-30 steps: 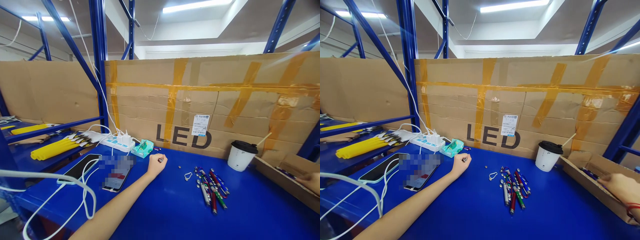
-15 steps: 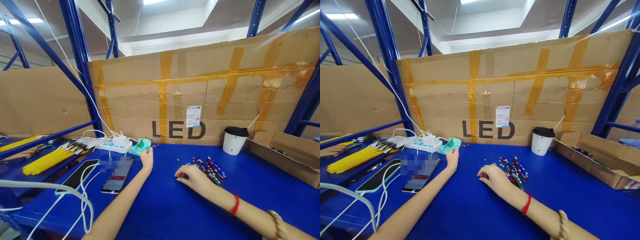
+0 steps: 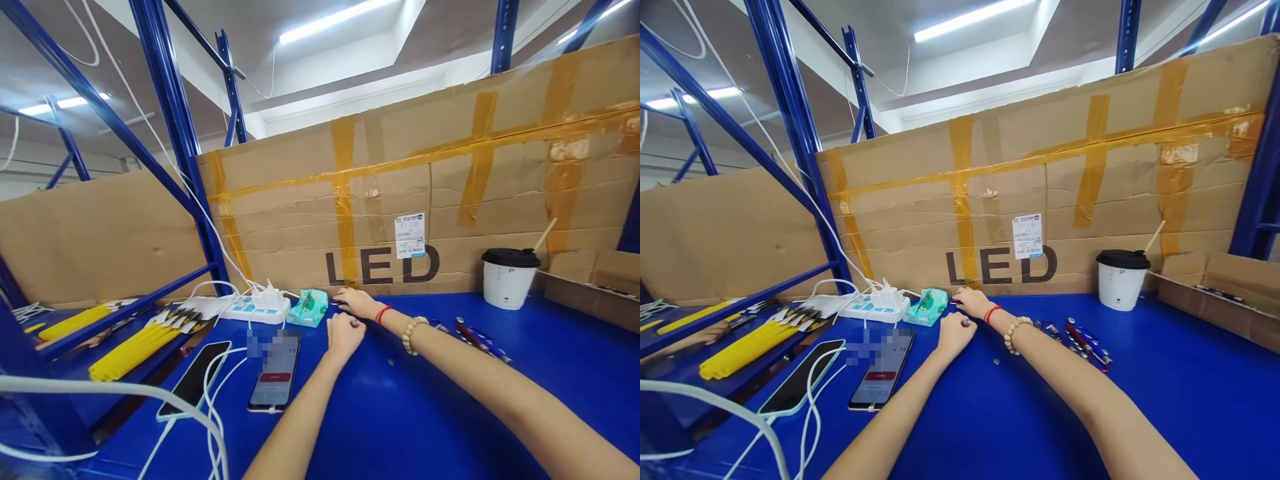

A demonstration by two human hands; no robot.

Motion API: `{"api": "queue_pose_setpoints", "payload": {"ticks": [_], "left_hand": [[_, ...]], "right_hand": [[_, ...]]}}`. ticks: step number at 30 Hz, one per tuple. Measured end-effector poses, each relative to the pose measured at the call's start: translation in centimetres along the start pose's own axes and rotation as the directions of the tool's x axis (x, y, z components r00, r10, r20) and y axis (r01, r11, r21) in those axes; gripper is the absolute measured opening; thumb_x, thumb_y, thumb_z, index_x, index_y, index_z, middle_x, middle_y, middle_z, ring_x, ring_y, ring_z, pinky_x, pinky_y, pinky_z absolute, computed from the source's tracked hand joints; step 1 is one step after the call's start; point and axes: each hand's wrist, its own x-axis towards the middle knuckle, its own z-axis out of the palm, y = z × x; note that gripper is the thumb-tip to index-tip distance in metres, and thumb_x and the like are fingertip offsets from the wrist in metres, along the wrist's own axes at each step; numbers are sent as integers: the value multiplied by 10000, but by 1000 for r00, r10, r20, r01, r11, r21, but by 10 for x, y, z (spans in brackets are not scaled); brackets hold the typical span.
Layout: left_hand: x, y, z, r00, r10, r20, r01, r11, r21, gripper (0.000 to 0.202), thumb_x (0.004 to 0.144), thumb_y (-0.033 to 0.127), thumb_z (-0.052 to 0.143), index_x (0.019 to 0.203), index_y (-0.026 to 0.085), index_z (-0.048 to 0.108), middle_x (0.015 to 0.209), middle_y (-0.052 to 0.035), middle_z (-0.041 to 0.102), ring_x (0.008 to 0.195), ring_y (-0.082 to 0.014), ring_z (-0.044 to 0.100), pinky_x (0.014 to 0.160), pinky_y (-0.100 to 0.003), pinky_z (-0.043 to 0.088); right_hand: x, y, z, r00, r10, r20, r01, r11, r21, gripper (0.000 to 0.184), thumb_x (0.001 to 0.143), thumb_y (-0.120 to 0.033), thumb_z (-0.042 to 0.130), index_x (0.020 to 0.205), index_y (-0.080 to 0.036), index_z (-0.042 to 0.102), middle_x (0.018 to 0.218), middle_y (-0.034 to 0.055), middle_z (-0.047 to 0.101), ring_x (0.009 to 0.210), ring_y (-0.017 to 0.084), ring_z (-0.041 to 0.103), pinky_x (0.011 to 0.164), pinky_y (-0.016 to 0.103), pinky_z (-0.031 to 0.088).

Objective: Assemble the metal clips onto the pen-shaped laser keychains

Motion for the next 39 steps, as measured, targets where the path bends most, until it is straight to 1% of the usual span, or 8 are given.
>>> {"api": "queue_pose_setpoints", "payload": {"ticks": [3, 5, 8, 14, 17, 26, 32, 39], "left_hand": [[-3, -4, -4, 975, 188, 121, -200, 974, 103, 151, 680, 267, 541, 586, 162, 596, 1034, -98, 576, 1002, -254, 496, 859, -396, 372], [-5, -5, -6, 950, 252, 184, -275, 955, 109, 183, 708, 324, 545, 641, 169, 615, 1113, -96, 533, 1058, -265, 464, 909, -427, 358], [-9, -4, -9, 927, 292, 234, -321, 942, 98, 257, 789, 371, 475, 710, 170, 615, 1103, -95, 532, 1066, -262, 450, 932, -456, 342], [-15, 4, -6, 886, 371, 277, -417, 899, 131, 294, 862, 319, 358, 685, 167, 536, 937, -70, 553, 952, -226, 469, 856, -414, 366], [-17, 6, -2, 891, 367, 267, -417, 893, 167, 217, 839, 286, 384, 687, 174, 492, 886, -52, 545, 913, -213, 470, 832, -395, 361], [-17, 7, 3, 933, 287, 216, -327, 927, 181, 163, 857, 268, 366, 765, 190, 476, 906, -38, 572, 906, -208, 477, 795, -362, 334], [-19, 11, -1, 942, 300, 148, -323, 932, 163, 166, 897, 275, 339, 866, 197, 482, 928, -28, 579, 894, -192, 492, 805, -357, 323], [-19, 16, -7, 958, 282, 58, -286, 955, 73, 188, 926, 267, 300, 928, 210, 479, 931, -20, 564, 907, -173, 503, 804, -338, 316]], "right_hand": [[-4, -14, -2, 998, 31, -53, -34, 998, -59, 279, 824, -85, 422, 835, -118, 699, 840, 82, 662, 863, 150, 616, 777, 216, 431], [-12, -20, -6, 996, 68, -60, -73, 994, -81, 273, 797, -70, 428, 748, -95, 695, 733, 75, 655, 780, 138, 625, 722, 206, 431], [-23, -20, -12, 990, 136, -44, -140, 986, -92, 273, 781, -67, 426, 794, -76, 698, 761, 93, 666, 793, 138, 633, 714, 213, 424], [-41, -2, -12, 950, 297, 97, -284, 950, -128, 116, 692, -144, 606, 752, -112, 701, 780, 140, 682, 767, 212, 655, 670, 236, 466], [-56, 4, -15, 936, 328, 126, -309, 939, -148, 169, 725, -224, 593, 817, -127, 696, 870, 133, 678, 833, 227, 642, 690, 255, 466], [-109, 3, -28, 928, 358, 103, -341, 928, -150, 161, 726, -171, 534, 781, -149, 684, 930, 87, 641, 757, 177, 628, 635, 239, 428], [-130, 5, -23, 908, 419, -12, -419, 908, 29, 129, 728, -180, 536, 736, -163, 663, 892, 48, 637, 738, 159, 620, 614, 228, 409], [-138, 14, -20, 884, 459, -89, -431, 874, 223, 107, 697, -209, 556, 660, -195, 656, 842, 19, 647, 714, 138, 606, 627, 222, 402]]}}
